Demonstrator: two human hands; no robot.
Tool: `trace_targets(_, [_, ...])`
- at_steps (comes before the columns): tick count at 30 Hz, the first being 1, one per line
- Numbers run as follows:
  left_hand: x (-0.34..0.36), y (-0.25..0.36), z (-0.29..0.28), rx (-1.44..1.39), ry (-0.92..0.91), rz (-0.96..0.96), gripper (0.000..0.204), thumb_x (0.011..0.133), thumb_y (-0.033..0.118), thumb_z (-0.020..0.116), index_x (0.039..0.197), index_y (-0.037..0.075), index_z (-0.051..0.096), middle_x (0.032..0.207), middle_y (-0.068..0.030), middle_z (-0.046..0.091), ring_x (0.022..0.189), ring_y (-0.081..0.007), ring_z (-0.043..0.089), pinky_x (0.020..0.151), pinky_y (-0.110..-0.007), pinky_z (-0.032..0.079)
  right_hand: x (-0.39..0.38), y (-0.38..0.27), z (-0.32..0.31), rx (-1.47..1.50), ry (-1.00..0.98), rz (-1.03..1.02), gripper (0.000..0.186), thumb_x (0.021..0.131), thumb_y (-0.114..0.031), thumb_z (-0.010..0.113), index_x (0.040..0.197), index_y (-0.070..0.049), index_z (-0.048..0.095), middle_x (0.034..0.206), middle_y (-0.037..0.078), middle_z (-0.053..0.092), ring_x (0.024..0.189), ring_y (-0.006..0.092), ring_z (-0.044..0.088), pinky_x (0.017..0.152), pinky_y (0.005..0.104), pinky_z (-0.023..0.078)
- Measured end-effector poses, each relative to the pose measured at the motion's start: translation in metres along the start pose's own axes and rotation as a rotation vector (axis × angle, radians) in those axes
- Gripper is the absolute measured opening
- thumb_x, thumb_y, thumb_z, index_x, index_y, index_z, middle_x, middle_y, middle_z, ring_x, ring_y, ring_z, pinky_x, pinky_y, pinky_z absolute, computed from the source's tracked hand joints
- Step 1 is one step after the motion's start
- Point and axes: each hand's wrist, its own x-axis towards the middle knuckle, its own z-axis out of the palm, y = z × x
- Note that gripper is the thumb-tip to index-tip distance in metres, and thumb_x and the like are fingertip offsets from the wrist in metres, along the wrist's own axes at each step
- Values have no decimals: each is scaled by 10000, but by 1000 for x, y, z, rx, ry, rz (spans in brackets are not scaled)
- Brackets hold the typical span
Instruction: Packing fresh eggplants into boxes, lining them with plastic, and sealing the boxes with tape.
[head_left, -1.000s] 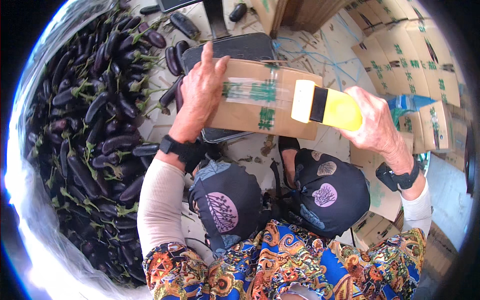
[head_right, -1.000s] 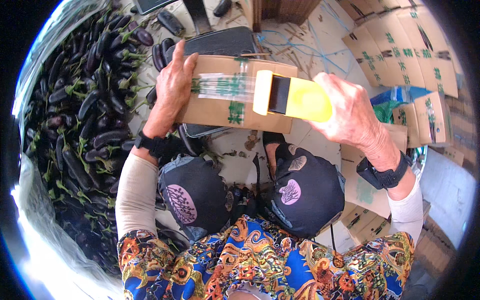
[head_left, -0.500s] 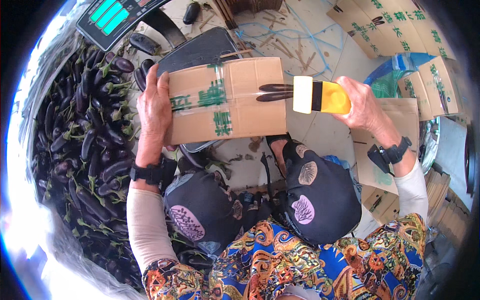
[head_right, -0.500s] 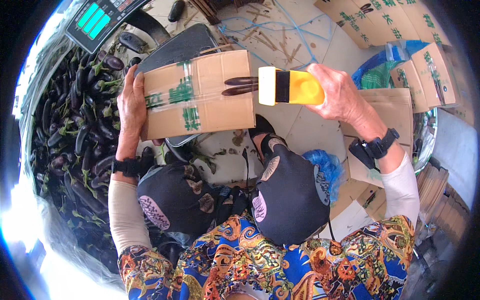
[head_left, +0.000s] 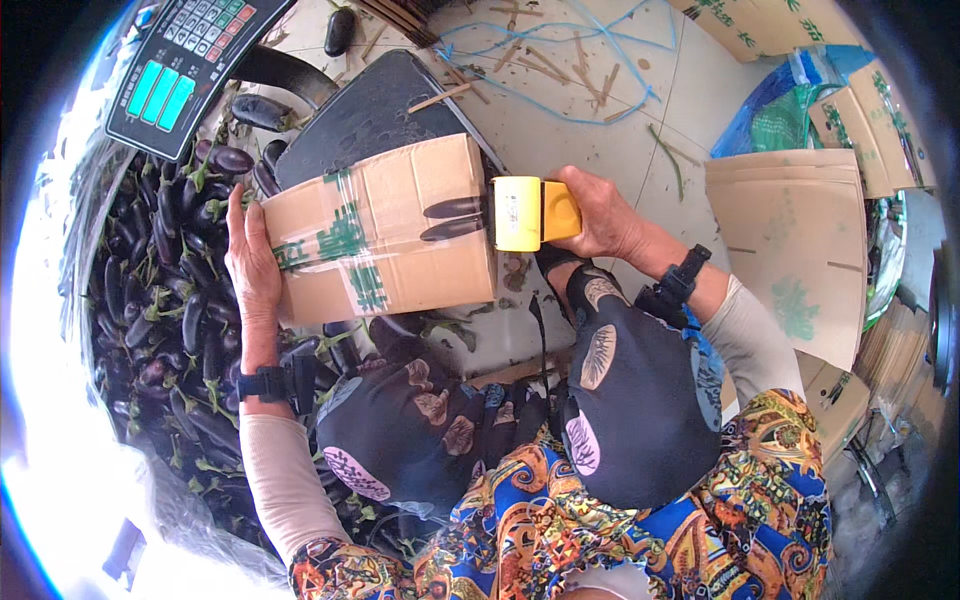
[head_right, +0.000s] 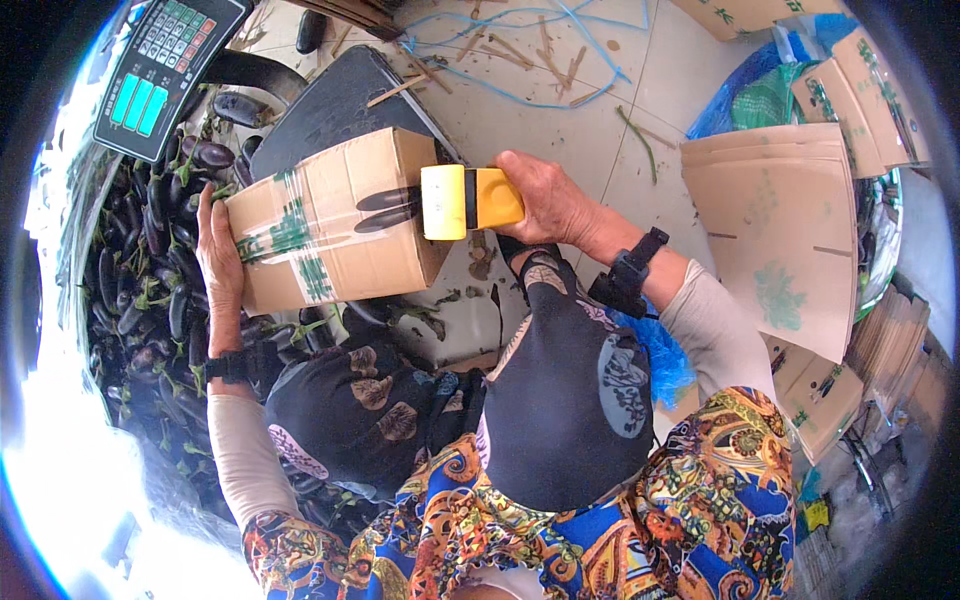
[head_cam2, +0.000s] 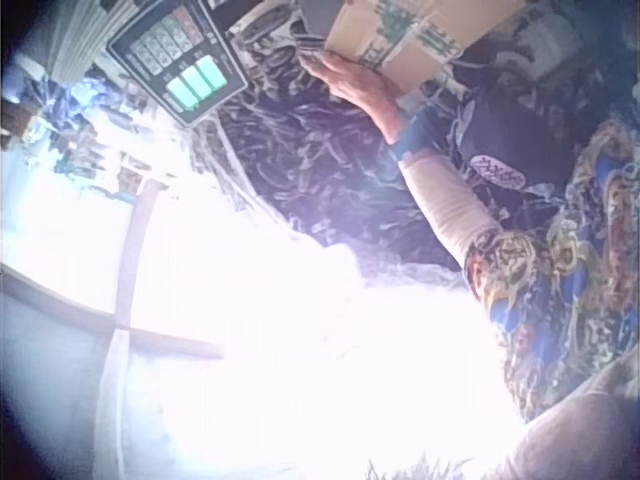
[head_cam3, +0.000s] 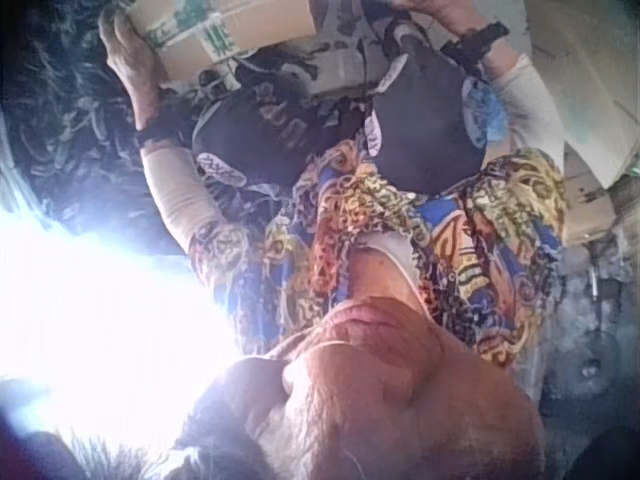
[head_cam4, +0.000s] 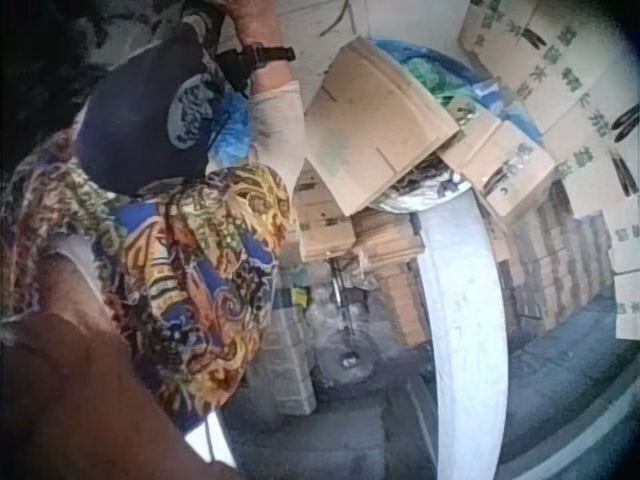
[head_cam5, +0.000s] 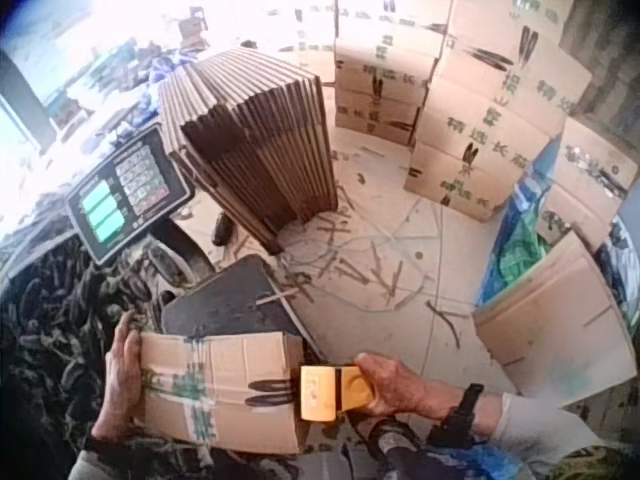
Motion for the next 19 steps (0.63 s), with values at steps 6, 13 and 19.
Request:
trace_targets(6, [1,0,-4,43,-41,-28,508,980,414,392,1362,81,431,1264,-181,564,1076,-309,597,898,-342,447,-22,47,-4,-84,-57,9,524,688,-253,781,1038,-28,462,876,180,549,799,395,581,662,424,493])
trace_targets(13, [2,-11,1,-45,-14,-48,508,980,430,406,1300,47,503,1177,-191,608,1056,-268,597,903,-322,440,-67,69,-35,-353,-167,188,540,695,-250,769,1071,-21,456,931,196,562,871,399,582,720,439,496])
trace_targets(19, [6,-23,3,-101,-16,-66,532,969,477,414,1283,63,527,1133,-187,630,1042,-266,597,922,-329,430,14,-13,-15,-608,-570,456,518,710,-227,734,1098,-34,451,980,188,588,944,369,603,792,459,499])
